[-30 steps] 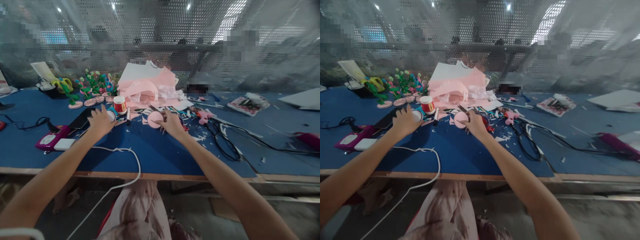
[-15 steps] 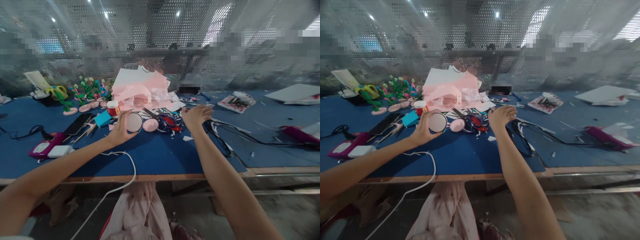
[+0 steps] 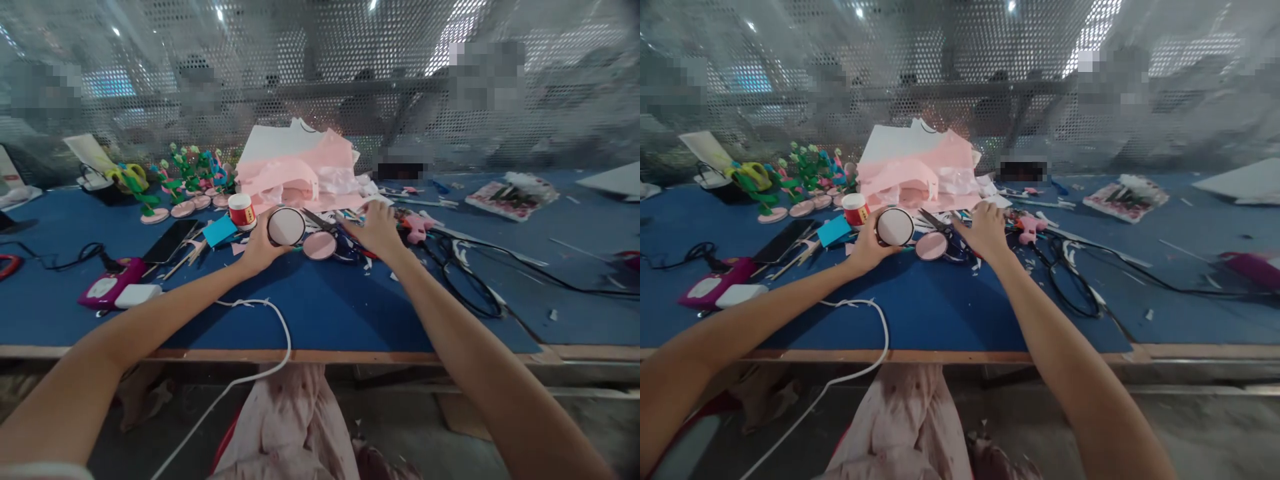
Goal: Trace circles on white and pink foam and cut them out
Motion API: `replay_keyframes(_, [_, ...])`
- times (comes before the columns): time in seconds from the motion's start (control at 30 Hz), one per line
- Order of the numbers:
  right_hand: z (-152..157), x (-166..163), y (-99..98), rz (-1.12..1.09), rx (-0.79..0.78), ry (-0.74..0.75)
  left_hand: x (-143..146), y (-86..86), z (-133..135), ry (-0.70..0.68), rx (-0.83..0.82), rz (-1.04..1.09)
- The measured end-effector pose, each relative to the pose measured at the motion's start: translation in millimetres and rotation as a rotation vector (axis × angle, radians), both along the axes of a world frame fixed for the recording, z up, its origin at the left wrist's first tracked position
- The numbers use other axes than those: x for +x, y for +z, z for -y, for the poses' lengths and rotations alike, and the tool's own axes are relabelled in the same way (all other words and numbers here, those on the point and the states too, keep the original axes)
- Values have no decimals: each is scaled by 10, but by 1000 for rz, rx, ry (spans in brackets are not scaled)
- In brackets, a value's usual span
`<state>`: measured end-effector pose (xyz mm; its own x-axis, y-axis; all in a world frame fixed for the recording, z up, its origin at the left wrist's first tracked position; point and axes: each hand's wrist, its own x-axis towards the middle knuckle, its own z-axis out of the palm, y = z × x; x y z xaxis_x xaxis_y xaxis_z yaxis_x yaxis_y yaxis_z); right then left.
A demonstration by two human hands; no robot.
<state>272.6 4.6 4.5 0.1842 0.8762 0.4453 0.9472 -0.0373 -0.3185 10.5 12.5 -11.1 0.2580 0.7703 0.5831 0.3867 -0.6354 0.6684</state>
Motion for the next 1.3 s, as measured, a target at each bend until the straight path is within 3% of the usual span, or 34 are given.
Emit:
replay_keyframes(0.07, [33,-82,-21,82,-84,118,3,-33,-38,-50,-41,57])
replay_keyframes(0.13, [75,-147,-20,143,-117,132,10,-56,-76,-116,-118,143])
replay_keyframes(0.37, [91,-12,141,110,-158,-143,46,-5,-123,-217,-616,592])
replay_keyframes(0.5, [46,155,246,-51,-323,-164,49,42,-89,-248,-736,750])
replay_keyframes(0.6, [15,172,249,-109,-372,-103,53,44,-49,-270,-714,771])
replay_keyframes(0.77, [-22,101,196,-223,-245,-51,82,22,0,-311,-621,643])
replay_keyframes(0.97, [-6,80,198,-354,-393,48,102,-36,-64,-265,-426,502])
replay_keyframes(1.1, [-18,52,179,-355,-468,32,87,-68,-113,-192,-259,462])
replay_keyframes(1.3, [-62,6,150,-429,-440,2,92,-81,-98,-223,-392,549])
